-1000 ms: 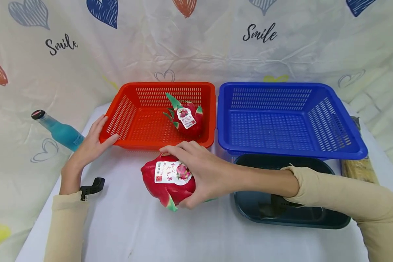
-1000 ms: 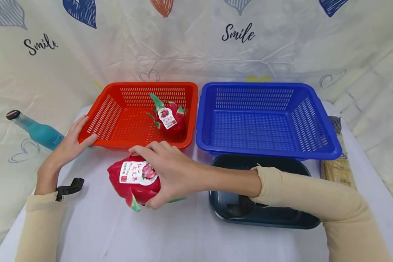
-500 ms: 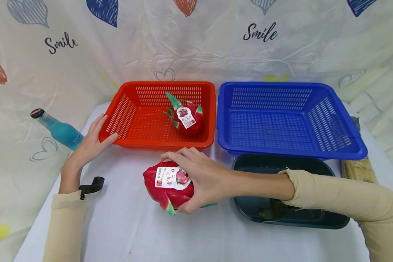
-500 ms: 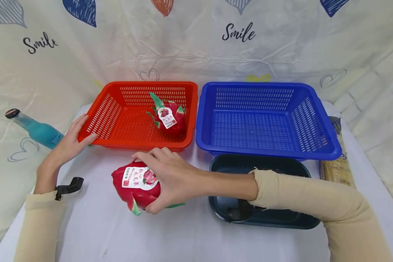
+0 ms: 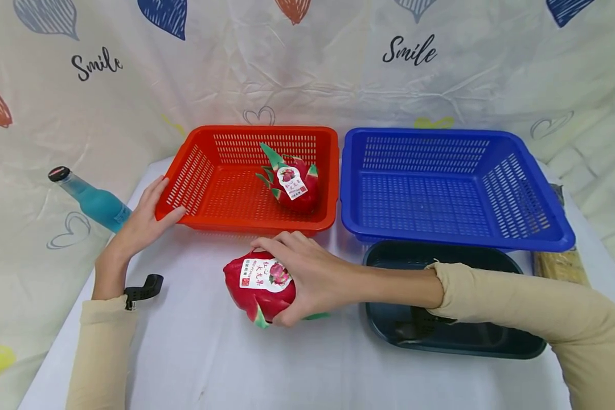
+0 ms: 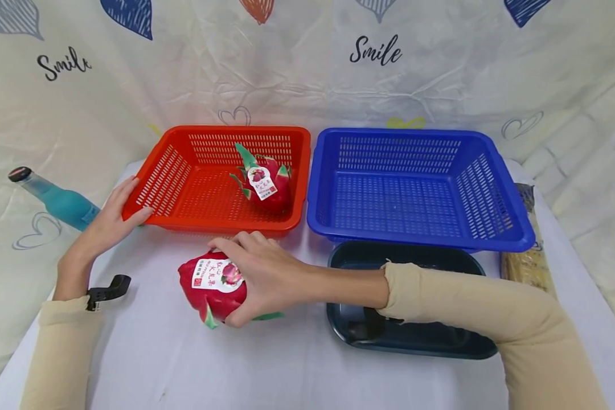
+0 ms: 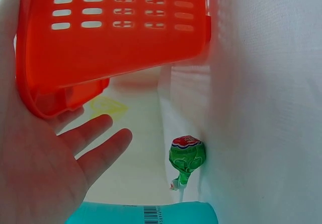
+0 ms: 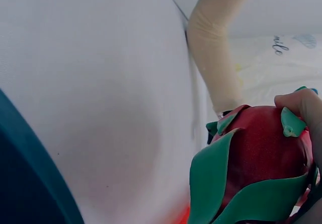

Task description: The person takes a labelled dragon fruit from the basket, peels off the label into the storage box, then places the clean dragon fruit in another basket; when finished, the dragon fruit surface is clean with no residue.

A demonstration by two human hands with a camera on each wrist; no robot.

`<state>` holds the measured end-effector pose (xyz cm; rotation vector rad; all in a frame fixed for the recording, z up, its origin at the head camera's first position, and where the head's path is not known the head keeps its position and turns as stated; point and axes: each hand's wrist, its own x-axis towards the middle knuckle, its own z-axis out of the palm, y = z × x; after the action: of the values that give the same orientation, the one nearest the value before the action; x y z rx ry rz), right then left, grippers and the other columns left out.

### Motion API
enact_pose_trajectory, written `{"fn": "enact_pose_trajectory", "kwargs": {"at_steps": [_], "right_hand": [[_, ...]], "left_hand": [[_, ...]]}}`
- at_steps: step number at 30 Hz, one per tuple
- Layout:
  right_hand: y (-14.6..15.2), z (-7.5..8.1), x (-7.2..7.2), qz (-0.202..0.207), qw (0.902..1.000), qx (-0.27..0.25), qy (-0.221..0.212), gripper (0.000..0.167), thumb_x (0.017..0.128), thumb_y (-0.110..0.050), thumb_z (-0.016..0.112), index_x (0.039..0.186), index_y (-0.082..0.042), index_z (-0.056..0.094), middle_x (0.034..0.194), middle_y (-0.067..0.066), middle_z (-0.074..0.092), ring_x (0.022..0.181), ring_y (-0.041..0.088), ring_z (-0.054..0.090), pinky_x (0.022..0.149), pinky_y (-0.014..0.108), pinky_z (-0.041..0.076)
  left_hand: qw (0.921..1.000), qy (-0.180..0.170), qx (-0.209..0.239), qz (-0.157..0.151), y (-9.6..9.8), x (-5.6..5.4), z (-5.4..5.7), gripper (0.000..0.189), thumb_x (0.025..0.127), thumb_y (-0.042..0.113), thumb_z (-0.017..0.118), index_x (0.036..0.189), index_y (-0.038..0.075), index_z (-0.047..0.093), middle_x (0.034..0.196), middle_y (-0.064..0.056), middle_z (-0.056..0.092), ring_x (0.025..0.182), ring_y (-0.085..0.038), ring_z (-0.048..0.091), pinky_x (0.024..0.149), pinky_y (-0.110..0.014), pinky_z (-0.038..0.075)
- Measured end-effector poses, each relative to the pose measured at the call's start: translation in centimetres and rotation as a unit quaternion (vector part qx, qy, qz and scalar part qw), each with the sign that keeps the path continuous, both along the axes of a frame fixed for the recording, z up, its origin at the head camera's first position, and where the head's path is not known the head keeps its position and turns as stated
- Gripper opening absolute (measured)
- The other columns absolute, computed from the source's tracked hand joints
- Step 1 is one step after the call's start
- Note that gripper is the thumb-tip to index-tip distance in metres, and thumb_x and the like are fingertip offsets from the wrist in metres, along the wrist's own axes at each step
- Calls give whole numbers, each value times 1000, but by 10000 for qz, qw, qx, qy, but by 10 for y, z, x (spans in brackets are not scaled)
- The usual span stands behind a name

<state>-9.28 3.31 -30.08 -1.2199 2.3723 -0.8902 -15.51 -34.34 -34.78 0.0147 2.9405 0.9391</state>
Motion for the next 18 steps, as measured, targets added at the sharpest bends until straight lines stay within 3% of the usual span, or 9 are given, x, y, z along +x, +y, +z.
{"fn": "enact_pose_trajectory", "kwargs": {"at_steps": [18], "right_hand": [[-11,-23,-8,4,9979,616,187,100,62,-43,84,146,-24,33,126,-4,51,117,10,43,80,22,50]], "left_hand": [[10000,-20,-43,17,0,0,0,92,91,53,57,157,29,-3,165,-4,-5,141,-43,23,93,-62,46]]}}
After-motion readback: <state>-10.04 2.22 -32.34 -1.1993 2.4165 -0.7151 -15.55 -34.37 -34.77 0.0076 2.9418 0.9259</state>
